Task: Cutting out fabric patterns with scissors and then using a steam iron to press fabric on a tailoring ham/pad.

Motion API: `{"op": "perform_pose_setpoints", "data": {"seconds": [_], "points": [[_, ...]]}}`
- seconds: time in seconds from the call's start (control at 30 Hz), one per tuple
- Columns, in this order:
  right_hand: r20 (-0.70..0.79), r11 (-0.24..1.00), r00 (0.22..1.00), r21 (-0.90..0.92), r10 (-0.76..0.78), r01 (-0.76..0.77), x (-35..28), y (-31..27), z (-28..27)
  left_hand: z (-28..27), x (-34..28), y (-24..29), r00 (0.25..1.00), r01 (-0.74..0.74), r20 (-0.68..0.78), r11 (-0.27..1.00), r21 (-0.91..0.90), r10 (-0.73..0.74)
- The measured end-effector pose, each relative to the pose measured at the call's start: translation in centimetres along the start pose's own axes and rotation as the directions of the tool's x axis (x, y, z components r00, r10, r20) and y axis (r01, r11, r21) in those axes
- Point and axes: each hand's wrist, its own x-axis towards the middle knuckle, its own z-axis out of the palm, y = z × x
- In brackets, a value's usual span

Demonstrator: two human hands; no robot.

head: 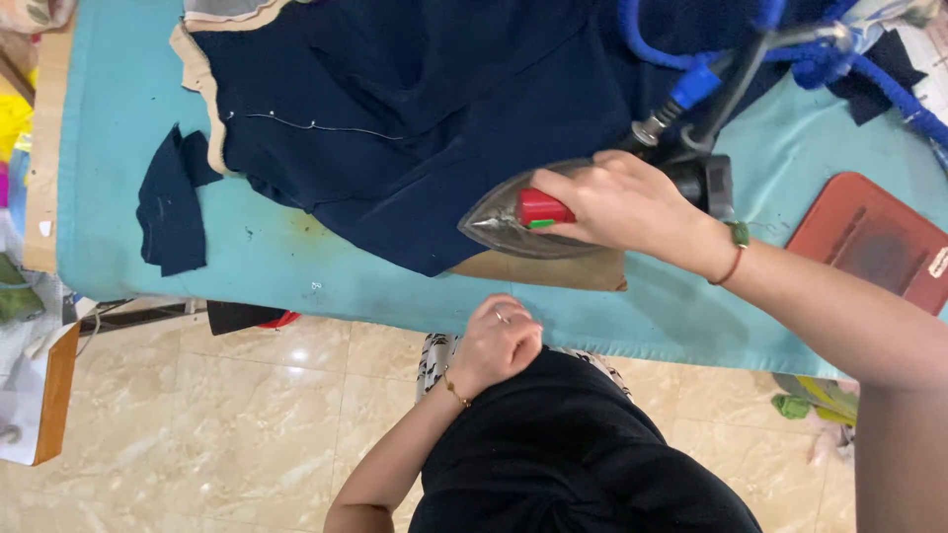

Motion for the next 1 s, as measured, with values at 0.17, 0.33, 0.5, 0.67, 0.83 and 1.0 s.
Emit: {"op": "perform_pose_setpoints", "data": {"seconds": [0.17, 0.33, 0.5, 0.67, 0.83, 1.0], "points": [[0.030, 0.999, 0.999, 0.048, 0.023, -0.024, -0.3, 0.0, 0.1, -1.5, 1.0, 1.7, 0.979, -0.194, 0.076, 0.979, 0.062, 0.190], [0.077, 0.997, 0.995, -0.040, 0.063, -0.060, -0.2, -0.3, -0.2, -3.7, 0.2, 3.7, 0.827, 0.339, -0.149, 0.691, -0.638, -0.543], [0.052, 0.997, 0.996, -0.044, 0.073, -0.071, -0.1, -0.4, -0.4, -5.7, -1.4, -0.1, 0.630, 0.242, -0.286, 0.532, -0.812, -0.722], [0.050, 0.997, 0.996, -0.015, 0.071, -0.070, -0.2, -0.5, -0.2, -5.1, 3.2, 0.1, 0.947, 0.297, -0.227, 0.892, 0.341, -0.228], [0.005, 0.997, 0.997, -0.012, 0.072, -0.072, -0.2, -0.5, -0.2, -0.7, -0.2, -5.2, 0.988, 0.154, -0.093, 0.889, 0.431, -0.126], [0.010, 0.997, 0.997, 0.004, 0.076, -0.076, -0.3, -0.7, -0.5, -2.1, 0.3, -2.9, 0.970, 0.231, -0.125, 0.952, 0.199, -0.209]]}}
